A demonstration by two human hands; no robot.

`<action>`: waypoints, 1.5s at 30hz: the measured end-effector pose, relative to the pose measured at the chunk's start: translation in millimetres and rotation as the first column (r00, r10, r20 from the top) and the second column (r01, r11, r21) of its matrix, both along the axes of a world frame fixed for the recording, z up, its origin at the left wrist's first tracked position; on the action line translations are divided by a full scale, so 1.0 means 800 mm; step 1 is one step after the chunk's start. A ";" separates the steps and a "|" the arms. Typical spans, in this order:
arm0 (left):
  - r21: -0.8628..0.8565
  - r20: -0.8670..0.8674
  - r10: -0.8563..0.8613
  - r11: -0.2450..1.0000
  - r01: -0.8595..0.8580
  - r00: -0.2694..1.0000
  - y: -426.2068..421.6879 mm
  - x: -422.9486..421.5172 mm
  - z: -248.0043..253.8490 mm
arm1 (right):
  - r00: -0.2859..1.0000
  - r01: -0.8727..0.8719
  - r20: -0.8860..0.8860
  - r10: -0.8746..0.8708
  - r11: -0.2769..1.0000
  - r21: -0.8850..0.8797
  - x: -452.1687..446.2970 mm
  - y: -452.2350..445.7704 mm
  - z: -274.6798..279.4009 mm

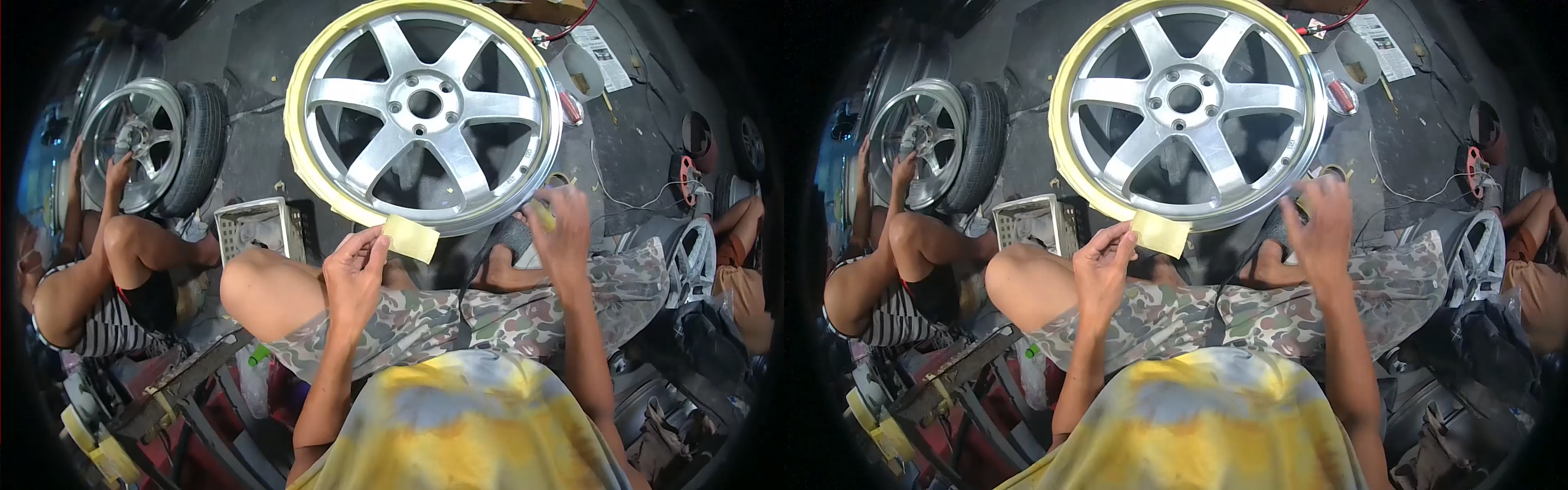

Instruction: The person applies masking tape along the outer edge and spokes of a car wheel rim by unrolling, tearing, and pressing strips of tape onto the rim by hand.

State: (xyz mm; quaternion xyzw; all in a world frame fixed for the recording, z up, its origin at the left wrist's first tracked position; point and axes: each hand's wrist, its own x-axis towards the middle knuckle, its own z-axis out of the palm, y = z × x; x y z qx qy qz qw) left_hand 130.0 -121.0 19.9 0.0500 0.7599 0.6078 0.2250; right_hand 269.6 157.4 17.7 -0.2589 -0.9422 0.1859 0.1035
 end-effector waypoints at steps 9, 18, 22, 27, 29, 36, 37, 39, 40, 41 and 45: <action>0.045 0.260 -0.033 0.999 0.022 0.965 -0.008 0.002 0.001 | 0.880 -0.474 -0.151 0.451 0.858 -0.200 -0.020 -0.136 -0.003; 0.072 0.439 0.094 0.988 -0.139 0.894 -0.010 -0.006 0.009 | 0.831 -0.526 -0.327 0.451 0.827 -0.198 -0.036 -0.133 -0.024; 0.028 0.423 0.110 0.991 -0.134 0.899 0.007 -0.015 0.019 | 0.834 -0.513 -0.349 0.427 0.832 -0.209 -0.052 -0.115 -0.019; -0.021 0.324 0.127 0.992 -0.127 0.937 0.012 -0.025 -0.002 | 0.837 -0.510 -0.344 0.426 0.834 -0.208 -0.065 -0.100 -0.030; -0.033 0.306 0.117 0.993 -0.112 0.945 0.011 -0.025 -0.012 | 0.838 -0.518 -0.334 0.432 0.822 -0.237 -0.069 -0.097 -0.033; -0.104 0.249 0.140 0.988 -0.118 0.958 0.018 -0.026 -0.016 | 0.838 -0.543 -0.280 0.469 0.771 -0.333 -0.071 -0.096 -0.044; -0.107 0.241 0.138 0.988 -0.116 0.961 0.018 -0.027 -0.017 | 0.834 -0.551 -0.265 0.485 0.757 -0.351 -0.071 -0.096 -0.045; -0.116 0.247 0.146 0.986 -0.121 0.958 0.020 -0.028 -0.015 | 0.834 -0.552 -0.232 0.500 0.756 -0.353 -0.074 -0.096 -0.041; -0.122 0.252 0.153 0.985 -0.125 0.956 0.020 -0.029 -0.014 | 0.834 -0.552 -0.199 0.515 0.756 -0.352 -0.076 -0.095 -0.038; -0.123 0.252 0.154 0.984 -0.126 0.955 0.020 -0.030 -0.014 | 0.833 -0.552 -0.199 0.516 0.756 -0.352 -0.079 -0.095 -0.034; -0.155 0.275 0.177 0.978 -0.138 0.945 0.023 -0.036 -0.010 | 0.821 -0.561 -0.190 0.538 0.701 -0.440 -0.103 -0.103 -0.023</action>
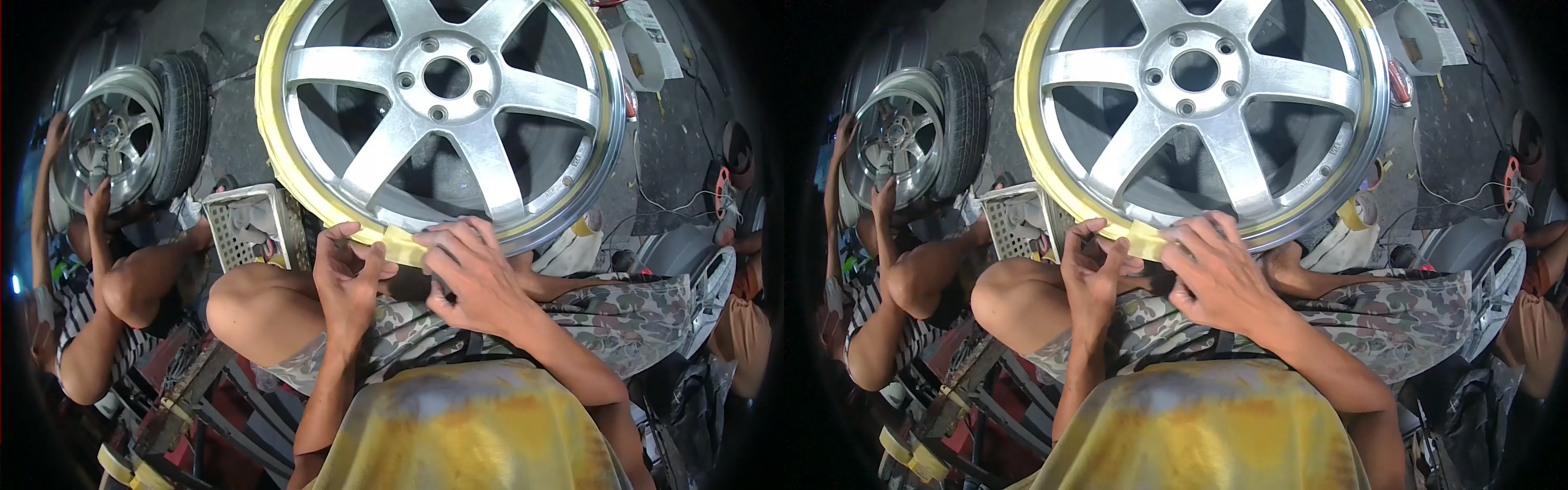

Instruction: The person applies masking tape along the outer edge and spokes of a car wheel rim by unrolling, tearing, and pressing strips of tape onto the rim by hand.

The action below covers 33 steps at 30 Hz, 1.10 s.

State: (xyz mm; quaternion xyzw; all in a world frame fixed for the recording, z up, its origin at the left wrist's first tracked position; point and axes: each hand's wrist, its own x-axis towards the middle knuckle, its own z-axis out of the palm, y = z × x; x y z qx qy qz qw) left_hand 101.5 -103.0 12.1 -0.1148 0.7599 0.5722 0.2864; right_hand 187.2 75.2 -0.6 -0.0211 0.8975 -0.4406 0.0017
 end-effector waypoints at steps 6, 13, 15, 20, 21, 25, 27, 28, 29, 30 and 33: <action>0.094 -0.080 0.001 0.996 0.006 0.997 -0.011 0.000 -0.018 | 0.997 -0.021 -0.074 0.011 0.991 -0.135 -0.042 -0.029 -0.012; 0.041 0.000 -0.004 0.999 0.004 1.000 -0.011 0.000 -0.013 | 0.997 -0.040 0.059 0.042 0.999 -0.034 -0.001 0.016 0.005; 0.054 -0.014 -0.010 0.998 0.011 1.000 -0.014 0.001 -0.015 | 0.993 -0.029 0.119 0.026 0.999 0.026 0.011 0.029 0.011; 0.089 -0.056 -0.021 0.996 0.026 0.998 -0.013 0.002 -0.014 | 0.993 -0.019 0.112 0.019 1.000 0.001 0.018 0.061 0.013; 0.104 -0.057 -0.005 0.995 0.011 0.998 -0.014 0.004 -0.016 | 0.989 -0.002 0.150 0.006 1.000 -0.025 0.015 0.064 0.014; 0.066 -0.148 -0.013 0.998 0.023 0.989 -0.013 0.011 -0.016 | 0.987 0.134 0.099 -0.126 0.988 -0.080 -0.009 0.053 0.030; 0.081 -0.217 0.017 0.997 0.001 0.976 -0.019 0.010 -0.019 | 0.981 0.111 0.170 -0.091 0.988 -0.111 -0.025 0.041 0.025; 0.088 -0.270 0.046 0.996 -0.023 0.962 -0.021 0.009 -0.019 | 0.966 0.092 0.254 -0.051 0.984 -0.153 -0.033 0.034 0.017; 0.104 -0.262 0.080 0.993 -0.055 0.962 -0.022 0.006 -0.013 | 0.973 0.054 0.228 -0.026 0.992 -0.118 -0.042 0.026 0.001; 0.110 -0.279 0.086 0.992 -0.057 0.957 -0.023 0.005 -0.011 | 0.977 0.048 0.210 -0.023 0.992 -0.113 -0.051 0.020 -0.013; 0.107 -0.268 0.078 0.993 -0.051 0.960 -0.029 0.006 -0.020 | 0.958 -0.008 0.286 0.036 0.995 -0.099 -0.084 0.013 -0.027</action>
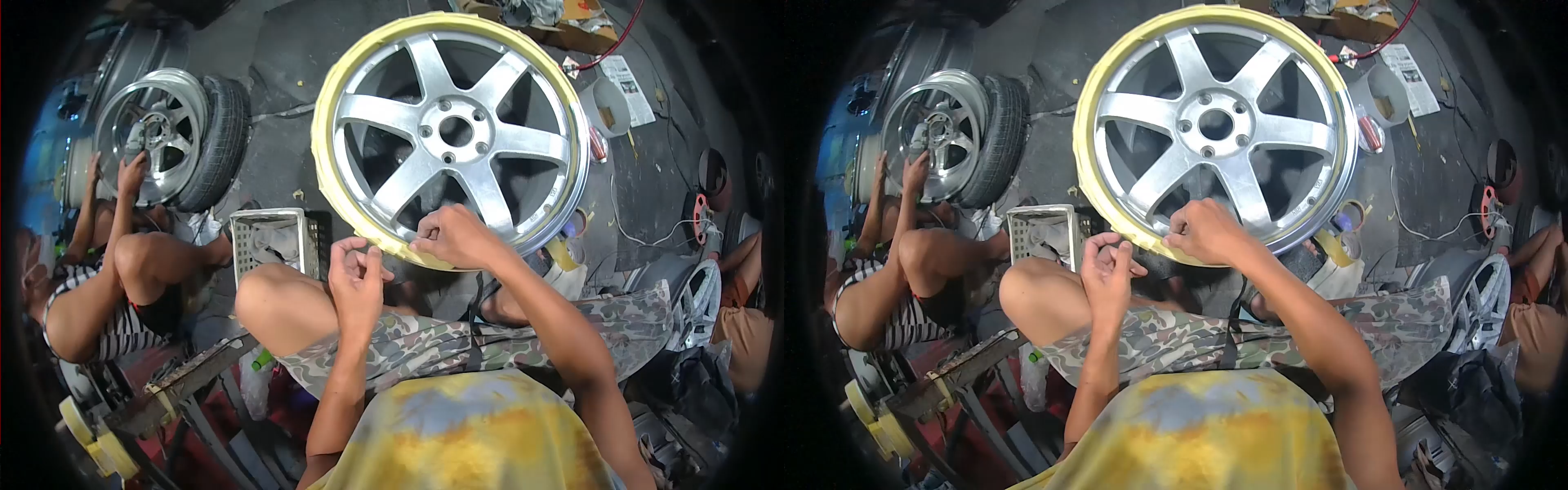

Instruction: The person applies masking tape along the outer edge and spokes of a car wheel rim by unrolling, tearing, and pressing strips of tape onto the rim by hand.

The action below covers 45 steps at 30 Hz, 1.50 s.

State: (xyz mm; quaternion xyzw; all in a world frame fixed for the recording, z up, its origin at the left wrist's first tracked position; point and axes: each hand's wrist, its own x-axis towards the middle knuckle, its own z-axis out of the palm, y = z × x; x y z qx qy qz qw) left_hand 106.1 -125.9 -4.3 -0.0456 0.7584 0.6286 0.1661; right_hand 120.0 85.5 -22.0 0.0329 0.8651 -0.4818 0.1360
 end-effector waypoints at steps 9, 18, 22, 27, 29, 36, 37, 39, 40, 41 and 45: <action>-0.041 -0.079 -0.035 0.999 0.032 0.996 0.002 -0.001 -0.016 | 0.962 -0.038 0.273 0.015 0.996 0.078 -0.042 -0.019 0.007; -0.687 -0.356 -0.686 0.652 0.320 0.635 0.022 -0.041 0.030 | 0.861 -0.312 0.491 0.134 0.901 0.302 -0.009 0.021 0.009; -0.760 -0.180 -0.919 0.357 0.543 0.352 0.044 -0.076 0.013 | 0.884 -0.288 0.456 0.101 0.887 0.362 0.006 0.031 0.004; -0.630 0.125 -0.966 0.099 0.770 0.227 0.060 -0.115 -0.017 | 0.833 -0.248 0.544 0.101 0.947 0.205 0.013 0.057 0.006; -0.666 0.147 -0.980 0.004 0.746 0.136 0.069 -0.122 -0.009 | 0.910 -0.302 0.384 0.154 0.881 0.363 0.014 0.052 0.034; -0.764 0.122 -0.992 -0.107 0.637 -0.022 0.082 -0.112 -0.004 | 0.951 -0.302 0.135 0.277 0.752 0.586 0.000 0.013 0.013; -0.767 0.128 -0.991 -0.124 0.630 -0.039 0.084 -0.113 -0.002 | 0.948 -0.310 0.133 0.288 0.753 0.580 -0.003 0.012 0.016; -0.764 0.083 -0.996 -0.084 0.640 -0.032 0.080 -0.118 -0.010 | 0.949 -0.306 0.130 0.286 0.751 0.585 -0.010 0.014 0.020; -0.752 0.044 -0.999 -0.049 0.657 -0.024 0.077 -0.120 -0.014 | 0.940 -0.342 0.170 0.297 0.806 0.483 -0.014 0.016 0.018; -0.751 0.033 -0.999 -0.050 0.658 -0.039 0.076 -0.124 -0.020 | 0.928 -0.367 0.210 0.308 0.853 0.372 -0.016 0.018 0.015; -0.748 0.076 -0.996 -0.088 0.658 -0.047 0.082 -0.129 -0.025 | 0.935 -0.354 0.144 0.324 0.826 0.439 -0.022 0.010 0.004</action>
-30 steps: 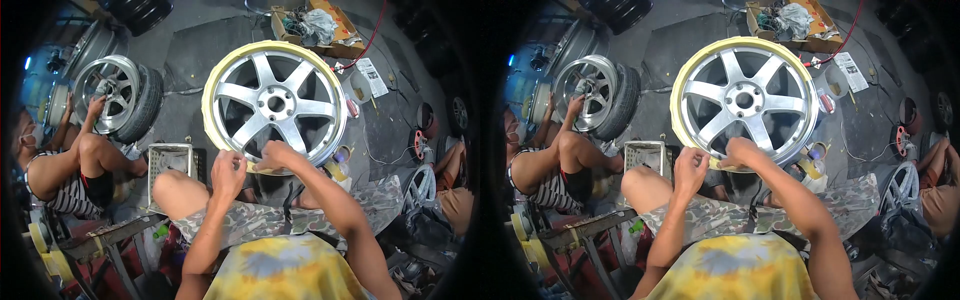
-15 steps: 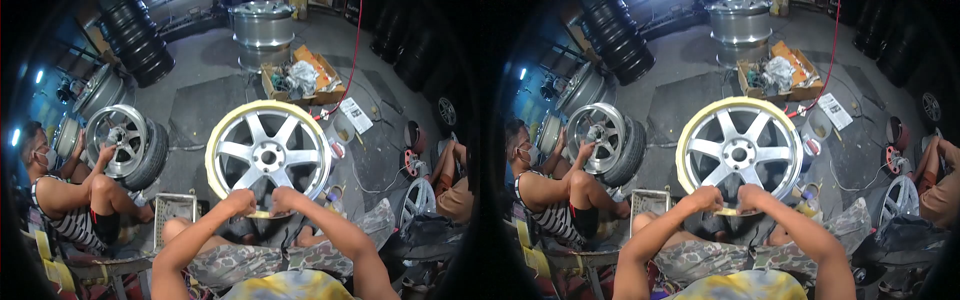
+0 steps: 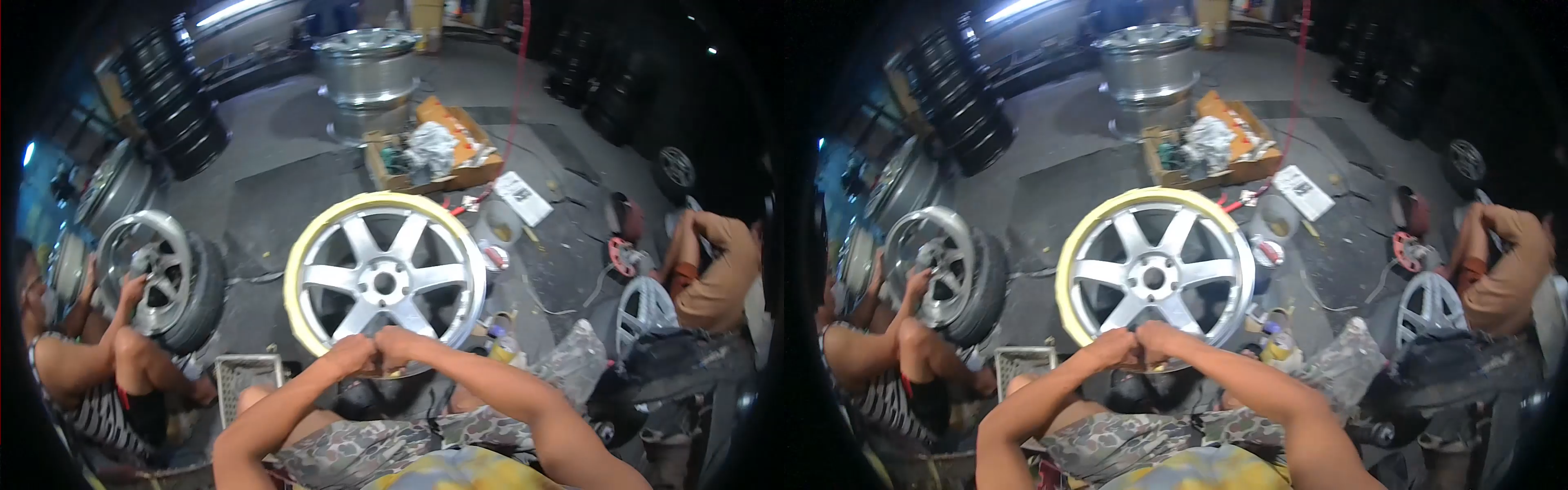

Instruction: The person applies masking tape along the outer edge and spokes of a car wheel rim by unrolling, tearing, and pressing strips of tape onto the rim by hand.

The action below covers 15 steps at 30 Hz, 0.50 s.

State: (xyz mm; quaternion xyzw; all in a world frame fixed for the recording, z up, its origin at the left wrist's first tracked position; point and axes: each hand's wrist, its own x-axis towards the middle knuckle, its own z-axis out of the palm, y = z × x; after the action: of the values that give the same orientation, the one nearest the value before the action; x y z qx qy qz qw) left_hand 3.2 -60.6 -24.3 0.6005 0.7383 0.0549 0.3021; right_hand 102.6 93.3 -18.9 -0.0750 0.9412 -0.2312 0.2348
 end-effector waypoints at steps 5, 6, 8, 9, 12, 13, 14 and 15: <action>-0.024 0.015 -0.075 0.997 0.075 0.997 0.004 -0.014 0.012 | 0.936 0.178 0.317 -0.152 0.983 -0.054 -0.003 0.005 0.013; -0.077 0.017 -0.101 0.992 0.102 0.995 0.004 -0.018 0.023 | 0.880 0.244 0.440 -0.176 0.964 -0.103 -0.002 0.006 0.017; -0.132 0.023 -0.120 0.984 0.122 0.992 -0.002 -0.027 0.018 | 0.899 0.177 0.415 -0.138 0.983 -0.057 0.000 0.011 0.024; -0.115 0.016 -0.132 0.984 0.133 0.991 -0.005 -0.028 0.011 | 0.874 0.186 0.467 -0.132 0.980 -0.071 -0.002 0.012 0.024; -0.094 -0.012 -0.149 0.985 0.147 0.989 -0.006 -0.034 0.003 | 0.854 0.175 0.505 -0.124 0.983 -0.056 -0.011 0.012 0.032; -0.095 -0.027 -0.148 0.985 0.145 0.989 -0.005 -0.033 0.004 | 0.860 0.150 0.497 -0.115 0.988 -0.032 -0.011 0.012 0.035; -0.092 -0.021 -0.148 0.985 0.146 0.989 -0.005 -0.033 0.002 | 0.856 0.151 0.503 -0.116 0.988 -0.029 -0.010 0.014 0.033; -0.074 -0.005 -0.108 0.991 0.107 0.994 -0.006 -0.036 0.001 | 0.828 0.201 0.543 -0.140 0.978 -0.054 -0.011 0.016 0.031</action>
State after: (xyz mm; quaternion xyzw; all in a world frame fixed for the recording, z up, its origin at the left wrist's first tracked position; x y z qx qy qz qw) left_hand -25.6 -65.2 -23.4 0.6280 0.7079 0.0084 0.3231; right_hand 93.8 105.8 5.6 0.0642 0.8269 -0.3136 0.4624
